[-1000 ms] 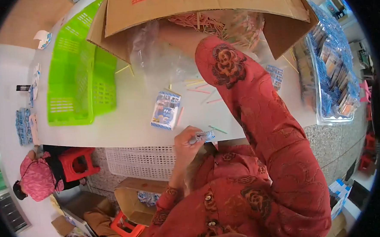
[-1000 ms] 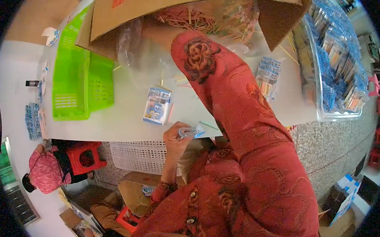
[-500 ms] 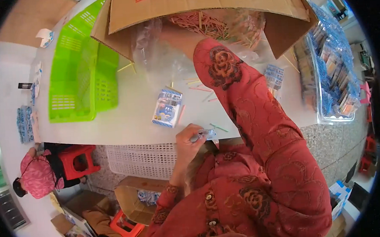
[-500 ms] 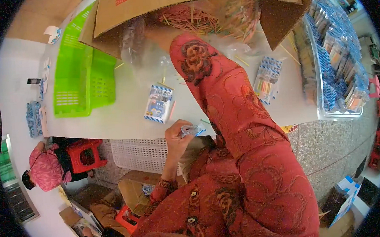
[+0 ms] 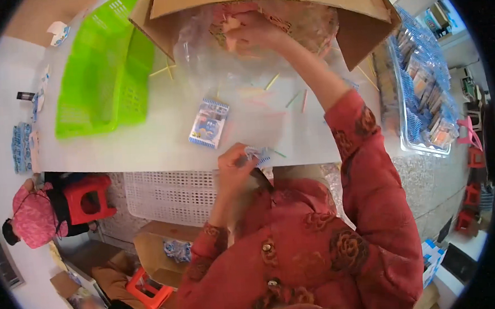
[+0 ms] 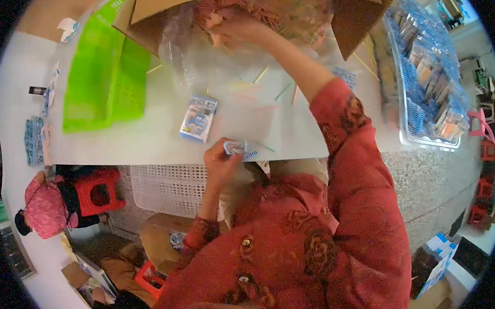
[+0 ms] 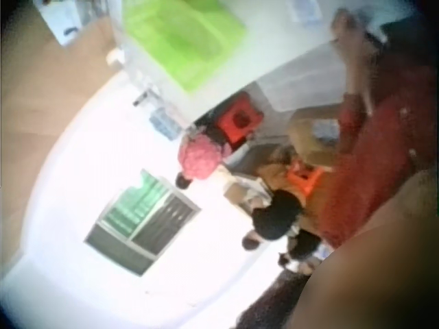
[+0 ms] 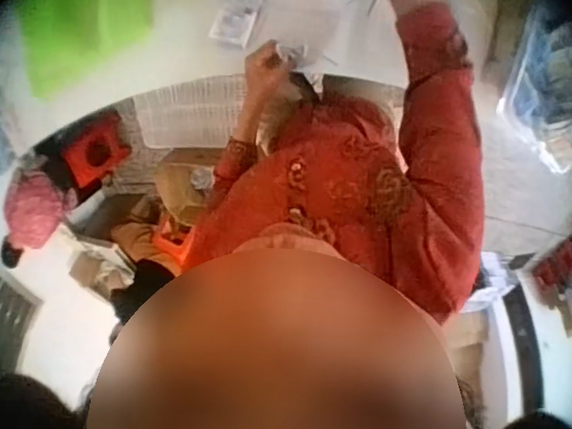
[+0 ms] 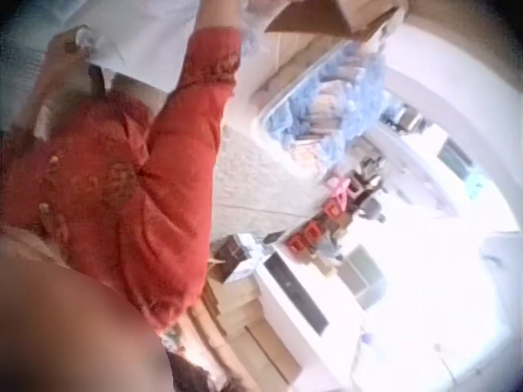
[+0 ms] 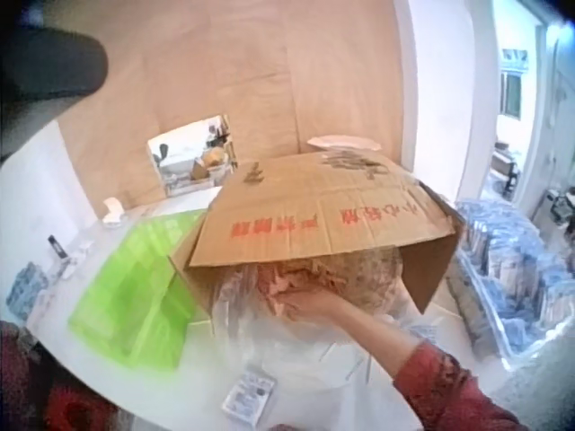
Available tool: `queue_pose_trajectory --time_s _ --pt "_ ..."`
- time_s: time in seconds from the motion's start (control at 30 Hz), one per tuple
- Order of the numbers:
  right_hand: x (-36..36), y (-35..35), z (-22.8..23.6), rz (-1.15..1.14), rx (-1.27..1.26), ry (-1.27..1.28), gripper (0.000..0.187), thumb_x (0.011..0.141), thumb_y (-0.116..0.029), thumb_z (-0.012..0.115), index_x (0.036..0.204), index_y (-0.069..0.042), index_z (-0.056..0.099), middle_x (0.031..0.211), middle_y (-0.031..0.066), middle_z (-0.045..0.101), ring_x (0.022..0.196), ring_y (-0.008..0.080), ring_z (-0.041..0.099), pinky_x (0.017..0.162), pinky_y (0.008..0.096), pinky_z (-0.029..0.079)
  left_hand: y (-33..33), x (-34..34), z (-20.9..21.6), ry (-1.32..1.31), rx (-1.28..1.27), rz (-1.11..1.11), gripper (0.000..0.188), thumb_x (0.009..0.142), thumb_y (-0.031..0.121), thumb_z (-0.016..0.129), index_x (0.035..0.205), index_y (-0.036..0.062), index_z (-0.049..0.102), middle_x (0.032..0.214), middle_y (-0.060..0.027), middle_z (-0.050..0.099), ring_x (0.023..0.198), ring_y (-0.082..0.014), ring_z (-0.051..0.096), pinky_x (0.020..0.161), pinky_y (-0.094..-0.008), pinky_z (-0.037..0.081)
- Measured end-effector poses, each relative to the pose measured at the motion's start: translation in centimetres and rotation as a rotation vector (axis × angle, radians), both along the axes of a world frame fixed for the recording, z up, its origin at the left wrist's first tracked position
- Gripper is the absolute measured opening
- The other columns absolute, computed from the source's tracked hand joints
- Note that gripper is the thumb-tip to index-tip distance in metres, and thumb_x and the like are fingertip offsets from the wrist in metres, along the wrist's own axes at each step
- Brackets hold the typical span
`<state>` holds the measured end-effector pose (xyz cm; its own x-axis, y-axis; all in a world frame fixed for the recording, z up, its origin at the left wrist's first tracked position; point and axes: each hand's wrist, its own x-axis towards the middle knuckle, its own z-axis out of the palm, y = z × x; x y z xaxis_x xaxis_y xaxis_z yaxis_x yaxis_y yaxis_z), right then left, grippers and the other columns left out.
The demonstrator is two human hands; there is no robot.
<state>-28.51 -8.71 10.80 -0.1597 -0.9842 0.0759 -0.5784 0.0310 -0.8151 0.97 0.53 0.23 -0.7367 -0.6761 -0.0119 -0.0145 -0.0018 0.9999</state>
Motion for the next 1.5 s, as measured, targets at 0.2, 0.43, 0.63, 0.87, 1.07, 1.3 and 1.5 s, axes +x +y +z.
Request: queue_pose_trajectory --time_s 0.2,0.43,0.63,0.87,1.07,1.3,1.5 --pt "3.3 10.0 -2.0 -0.132 -0.136 0.086 0.018 0.086 -0.018 0.059 0.092 -0.001 0.059 0.075 0.0075 0.061 0.061 0.0122 0.055 0.059 0.0282 0.046 -1.1 0.9 0.0 -0.154 -0.158 0.087 0.012 0.076 0.002 0.071 0.086 0.0001 0.064 0.077 0.0009 0.062 0.068 -0.0056 0.054 0.060 -0.0204 0.045" --pt "4.6 15.9 -8.1 0.055 -0.409 0.356 0.011 0.081 -0.002 0.059 0.092 0.000 0.058 0.090 0.0123 0.061 0.076 0.0282 0.058 0.066 0.0327 0.048 -0.6 -0.8 3.8 0.136 -0.018 0.158 0.014 0.074 -0.001 0.069 0.087 -0.0024 0.065 0.077 0.0012 0.057 0.071 -0.0037 0.048 0.062 -0.0203 0.041" --pt "4.6 16.5 -6.7 -0.113 -0.371 0.124 0.006 0.088 -0.006 0.056 0.092 -0.002 0.056 0.086 0.0050 0.060 0.070 0.0124 0.056 0.062 0.0256 0.046 -0.5 -1.9 4.3 0.156 -0.102 0.110 0.014 0.074 -0.003 0.069 0.086 -0.0032 0.064 0.079 -0.0007 0.059 0.072 -0.0064 0.050 0.068 -0.0219 0.042" --pt "7.0 18.4 2.7 -0.084 -0.190 -0.783 0.009 0.089 -0.015 0.058 0.092 -0.006 0.060 0.082 -0.0017 0.059 0.061 0.0026 0.043 0.051 0.0178 0.034 -0.9 -3.5 3.9 0.084 -0.285 0.063 0.016 0.074 -0.004 0.069 0.090 -0.0031 0.065 0.082 0.0003 0.061 0.075 -0.0051 0.051 0.067 -0.0205 0.042" --pt "6.7 19.1 3.3 -0.014 0.007 -0.877 0.014 0.086 -0.018 0.063 0.093 -0.006 0.062 0.079 -0.0017 0.060 0.060 0.0031 0.043 0.052 0.0182 0.034 -0.9 -5.0 4.8 0.039 -0.383 0.035 0.009 0.072 -0.004 0.070 0.078 -0.0011 0.064 0.077 -0.0033 0.060 0.071 -0.0077 0.053 0.065 -0.0203 0.041" --pt "5.8 19.0 2.8 -0.042 0.042 -0.878 0.014 0.086 -0.018 0.063 0.095 -0.007 0.062 0.080 -0.0034 0.060 0.059 0.0016 0.039 0.050 0.0177 0.030 -0.8 -5.5 4.6 0.090 -0.424 0.025 0.011 0.068 -0.003 0.070 0.073 -0.0027 0.060 0.075 -0.0065 0.062 0.066 -0.0132 0.057 0.061 -0.0252 0.043" --pt "5.6 19.2 3.1 -0.079 0.070 -1.050 0.016 0.086 -0.017 0.063 0.098 -0.008 0.061 0.086 -0.0028 0.061 0.059 0.0006 0.040 0.051 0.0165 0.030 -0.8 -5.6 5.1 0.033 -0.478 0.036 0.010 0.067 -0.004 0.068 0.073 -0.0030 0.060 0.073 -0.0071 0.062 0.066 -0.0135 0.058 0.060 -0.0253 0.044"
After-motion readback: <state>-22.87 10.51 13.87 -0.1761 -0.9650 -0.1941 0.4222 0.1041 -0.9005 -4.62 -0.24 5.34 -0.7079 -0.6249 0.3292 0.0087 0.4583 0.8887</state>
